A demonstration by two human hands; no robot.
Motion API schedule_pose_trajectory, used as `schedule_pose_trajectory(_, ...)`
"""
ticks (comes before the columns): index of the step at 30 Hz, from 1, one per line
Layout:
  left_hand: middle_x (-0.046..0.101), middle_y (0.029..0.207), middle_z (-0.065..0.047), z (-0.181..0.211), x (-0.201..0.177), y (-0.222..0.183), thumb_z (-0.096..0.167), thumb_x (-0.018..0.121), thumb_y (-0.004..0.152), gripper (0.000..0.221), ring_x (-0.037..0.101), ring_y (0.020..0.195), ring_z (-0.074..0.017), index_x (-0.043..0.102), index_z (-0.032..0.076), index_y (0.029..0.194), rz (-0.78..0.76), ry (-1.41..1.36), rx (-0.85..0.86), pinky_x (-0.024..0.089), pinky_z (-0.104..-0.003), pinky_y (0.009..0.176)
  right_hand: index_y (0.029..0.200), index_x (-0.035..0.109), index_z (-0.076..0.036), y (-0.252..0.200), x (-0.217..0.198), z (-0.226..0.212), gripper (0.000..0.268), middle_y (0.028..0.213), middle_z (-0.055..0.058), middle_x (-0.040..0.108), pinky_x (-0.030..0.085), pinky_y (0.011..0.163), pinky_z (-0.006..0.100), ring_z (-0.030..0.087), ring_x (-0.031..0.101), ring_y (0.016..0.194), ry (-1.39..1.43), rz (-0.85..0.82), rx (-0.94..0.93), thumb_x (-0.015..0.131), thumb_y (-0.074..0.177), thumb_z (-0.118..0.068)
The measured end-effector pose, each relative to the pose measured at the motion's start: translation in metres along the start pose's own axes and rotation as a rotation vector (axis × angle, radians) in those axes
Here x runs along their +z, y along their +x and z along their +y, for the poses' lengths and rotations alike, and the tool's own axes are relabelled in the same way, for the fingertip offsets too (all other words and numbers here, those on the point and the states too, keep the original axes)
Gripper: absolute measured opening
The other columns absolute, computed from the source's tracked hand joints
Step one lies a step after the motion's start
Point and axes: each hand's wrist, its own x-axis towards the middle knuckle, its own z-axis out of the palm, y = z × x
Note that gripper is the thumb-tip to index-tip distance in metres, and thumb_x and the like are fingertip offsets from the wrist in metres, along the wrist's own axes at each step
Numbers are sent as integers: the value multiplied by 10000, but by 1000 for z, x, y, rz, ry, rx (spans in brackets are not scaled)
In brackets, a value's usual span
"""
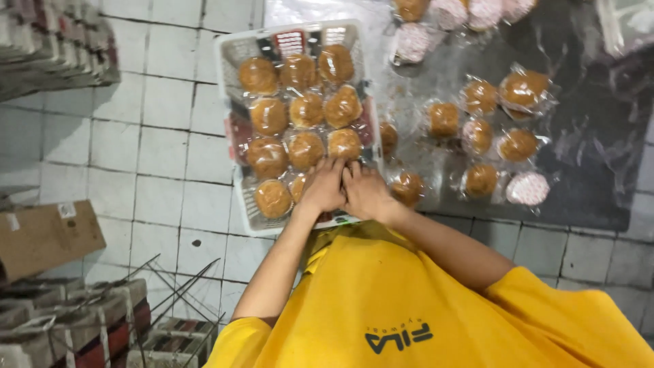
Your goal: Bagging individual donuts and stacking them into a plastic crate for storage or transport.
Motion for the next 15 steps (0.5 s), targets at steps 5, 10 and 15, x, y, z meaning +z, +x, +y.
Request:
schedule_pose_trajectory(5, 626, 1287, -143, -8, 23, 36, 249, 665, 813, 607, 588, 1231, -351, 539, 184, 1403, 26, 27, 26, 474, -504, 972, 1001, 746, -225, 31, 19, 125, 275, 978, 57, 725, 532, 855, 415, 314, 712, 999, 738, 37, 328, 743, 785, -394)
schedule_pose_trajectory(10, 571, 1320, -156, 32, 17, -3, 297, 721, 823, 598, 530, 1239, -352, 553, 146, 1377, 128, 91, -85, 457, -533, 978, 1364, 528, -181, 40, 21, 228, 754, 1317, 237, 432, 416, 986, 565, 475, 445, 1246, 303, 239, 476, 877, 749, -441)
schedule_pose_trajectory(15, 562, 1289, -145, 54, 17, -11, 288, 798, 777, 600, 504, 1239, -354, 595, 139, 1322, 126, 142, -42, 475, -497, 970, 1540, 367, -360, 40, 24, 247, 803, 1580, 231, 279, 367, 1125, 588, 496, 316, 1465, 309, -171, 476, 736, 831, -436)
